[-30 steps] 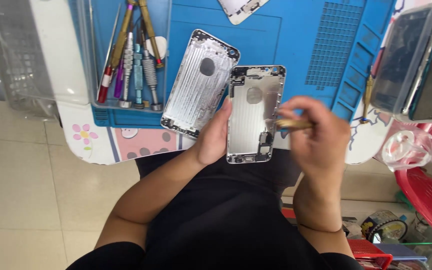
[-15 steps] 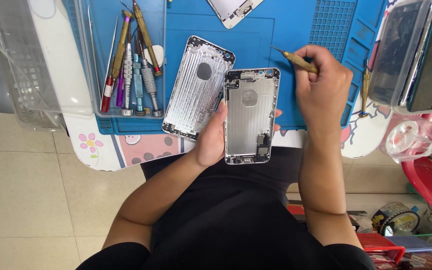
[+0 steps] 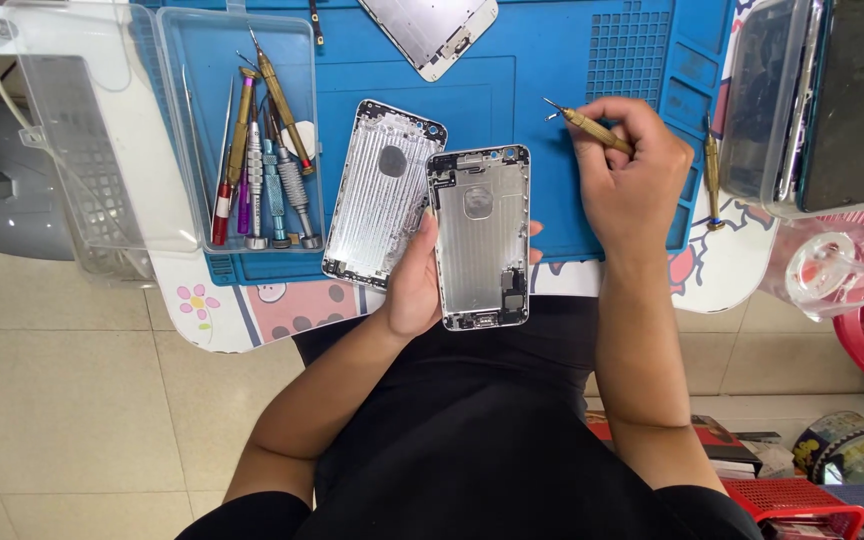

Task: The person is disassembling a mobile phone using a precision screwdriver to remove internal screws and components on a repair mat.

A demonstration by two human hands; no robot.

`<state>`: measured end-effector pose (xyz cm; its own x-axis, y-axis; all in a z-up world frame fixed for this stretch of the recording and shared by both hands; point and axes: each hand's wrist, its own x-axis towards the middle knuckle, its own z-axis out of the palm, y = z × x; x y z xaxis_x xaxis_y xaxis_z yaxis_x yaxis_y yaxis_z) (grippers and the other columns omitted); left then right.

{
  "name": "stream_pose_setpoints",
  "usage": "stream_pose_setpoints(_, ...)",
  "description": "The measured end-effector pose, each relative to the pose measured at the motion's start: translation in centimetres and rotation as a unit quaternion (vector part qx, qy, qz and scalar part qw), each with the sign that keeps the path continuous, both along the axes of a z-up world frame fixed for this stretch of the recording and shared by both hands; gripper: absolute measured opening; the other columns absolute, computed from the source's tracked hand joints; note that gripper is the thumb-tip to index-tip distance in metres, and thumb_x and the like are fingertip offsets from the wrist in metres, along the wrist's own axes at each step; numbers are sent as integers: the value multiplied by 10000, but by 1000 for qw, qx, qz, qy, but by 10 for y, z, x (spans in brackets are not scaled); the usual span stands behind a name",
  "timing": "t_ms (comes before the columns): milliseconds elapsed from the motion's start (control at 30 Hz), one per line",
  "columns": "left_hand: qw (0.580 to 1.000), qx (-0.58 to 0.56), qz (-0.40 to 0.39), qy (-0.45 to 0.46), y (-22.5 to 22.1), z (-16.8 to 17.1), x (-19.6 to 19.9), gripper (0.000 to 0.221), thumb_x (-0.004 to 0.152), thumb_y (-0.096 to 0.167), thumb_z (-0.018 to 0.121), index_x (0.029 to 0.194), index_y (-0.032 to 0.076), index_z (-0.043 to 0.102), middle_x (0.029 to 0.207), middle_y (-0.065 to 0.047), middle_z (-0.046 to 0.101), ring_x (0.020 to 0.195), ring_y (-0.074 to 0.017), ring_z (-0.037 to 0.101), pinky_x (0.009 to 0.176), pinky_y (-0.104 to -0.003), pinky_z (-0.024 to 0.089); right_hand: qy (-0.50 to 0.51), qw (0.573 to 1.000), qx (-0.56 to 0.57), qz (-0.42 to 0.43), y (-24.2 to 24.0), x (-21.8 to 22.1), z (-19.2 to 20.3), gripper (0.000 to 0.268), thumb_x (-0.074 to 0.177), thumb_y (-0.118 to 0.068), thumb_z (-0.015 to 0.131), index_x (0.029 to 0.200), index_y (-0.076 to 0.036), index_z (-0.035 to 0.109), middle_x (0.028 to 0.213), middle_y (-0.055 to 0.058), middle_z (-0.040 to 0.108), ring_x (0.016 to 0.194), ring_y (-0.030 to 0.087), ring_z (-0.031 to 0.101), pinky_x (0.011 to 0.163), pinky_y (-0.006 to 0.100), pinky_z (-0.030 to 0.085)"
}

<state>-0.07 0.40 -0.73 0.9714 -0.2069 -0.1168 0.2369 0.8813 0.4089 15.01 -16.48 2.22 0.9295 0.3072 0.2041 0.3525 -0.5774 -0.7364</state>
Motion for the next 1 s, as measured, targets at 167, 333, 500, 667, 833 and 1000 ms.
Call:
stream_pose_setpoints(167,1000,11,2,-1,-1,1,1,816,1107,616,232,1620,-12,322,1491,-273,535,1290,-338,626,1090,-484,541,17,998,55,6,-6,-1,-4,96,1022,-18,804,1058,-21,716,693,-62,450,630,31,359,571,233,246)
stream_pose_setpoints(333,1000,18,5,3,-2,1,-1,810,1108,609,217,1606,-18,340,1487,-279,541,1296,-350,628,1100,-480,538,28,993,110,37,-12,-6,-7,220,1052,-73,801,1175,-19,628,834,-44,500,732,33,398,630,212,310)
stream_pose_setpoints(500,1000,13,14,-2,-1,2,0,799,1118,594,198,1597,-27,354,1477,-292,548,1281,-377,636,1092,-486,538,61,984,162,39,-27,-7,-34,77,1212,-97,594,1201,-22,599,831,-14,574,698,35,453,632,201,349)
stream_pose_setpoints(667,999,-38,26,18,1,-1,1,762,1127,570,186,1595,-9,346,1480,-275,548,1289,-397,628,1097,-504,532,38,963,196,179,-18,-14,-6,104,1066,-113,681,1111,-32,634,1002,68,711,798,99,609,692,215,465)
stream_pose_setpoints(833,990,-89,80,70,-2,-26,-9,645,1170,480,207,1593,15,352,1520,-212,527,1371,-349,573,1179,-482,466,27,940,172,292,-7,-16,3,200,909,-157,855,985,-33,718,916,75,744,799,156,664,672,250,476)
stream_pose_setpoints(1000,983,-79,134,101,-6,-34,-10,569,1201,417,234,1583,24,386,1529,-169,530,1418,-271,529,1234,-452,413,1,933,129,336,-2,-16,6,198,842,-142,891,959,-68,749,895,39,740,785,187,659,720,274,522)
